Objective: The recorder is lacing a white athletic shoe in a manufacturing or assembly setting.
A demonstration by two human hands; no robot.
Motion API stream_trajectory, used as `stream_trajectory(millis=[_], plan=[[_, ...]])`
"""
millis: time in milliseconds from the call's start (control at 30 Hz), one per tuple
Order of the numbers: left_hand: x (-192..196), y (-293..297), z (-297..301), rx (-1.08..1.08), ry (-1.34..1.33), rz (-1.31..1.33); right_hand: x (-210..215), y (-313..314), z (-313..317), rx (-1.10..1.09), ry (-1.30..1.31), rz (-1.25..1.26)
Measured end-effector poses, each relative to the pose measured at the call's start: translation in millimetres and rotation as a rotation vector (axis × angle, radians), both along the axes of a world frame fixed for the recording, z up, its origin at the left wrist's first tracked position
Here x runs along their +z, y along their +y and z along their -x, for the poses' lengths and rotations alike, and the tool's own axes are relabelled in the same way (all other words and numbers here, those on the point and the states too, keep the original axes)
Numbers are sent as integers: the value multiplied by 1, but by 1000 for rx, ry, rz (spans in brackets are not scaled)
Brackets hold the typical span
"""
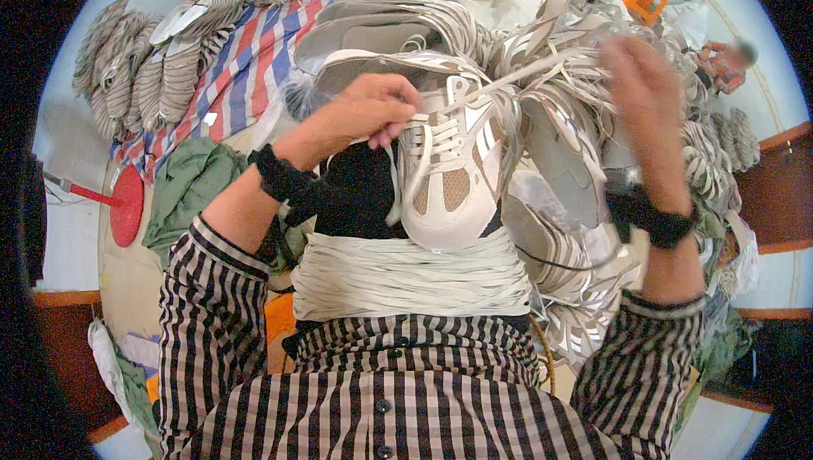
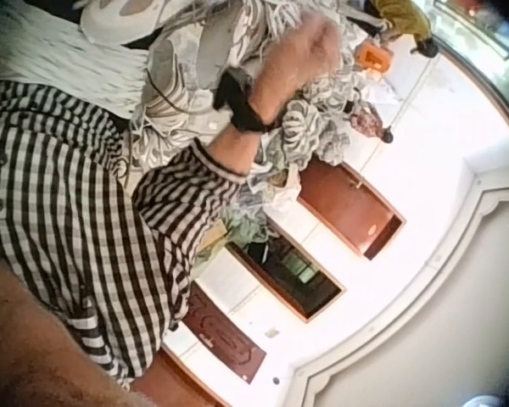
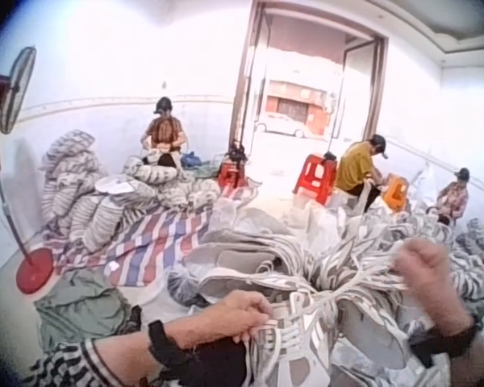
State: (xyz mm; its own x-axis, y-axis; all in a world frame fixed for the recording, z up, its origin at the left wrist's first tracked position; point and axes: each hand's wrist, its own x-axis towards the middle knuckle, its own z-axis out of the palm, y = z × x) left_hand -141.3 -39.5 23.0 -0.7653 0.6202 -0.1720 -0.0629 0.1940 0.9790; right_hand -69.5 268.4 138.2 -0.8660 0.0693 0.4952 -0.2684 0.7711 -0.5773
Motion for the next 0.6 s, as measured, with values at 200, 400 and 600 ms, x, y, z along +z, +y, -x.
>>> stream_trajectory(millis=[200, 400, 600], plan=[[38, -28, 3, 3, 80, -113, 69, 168, -79, -371, 209, -83], [49, 4, -3, -154, 332, 65, 90, 294, -128, -234, 92, 301], [38, 28, 11, -111, 558, 270, 129, 284, -159, -335, 278, 467]])
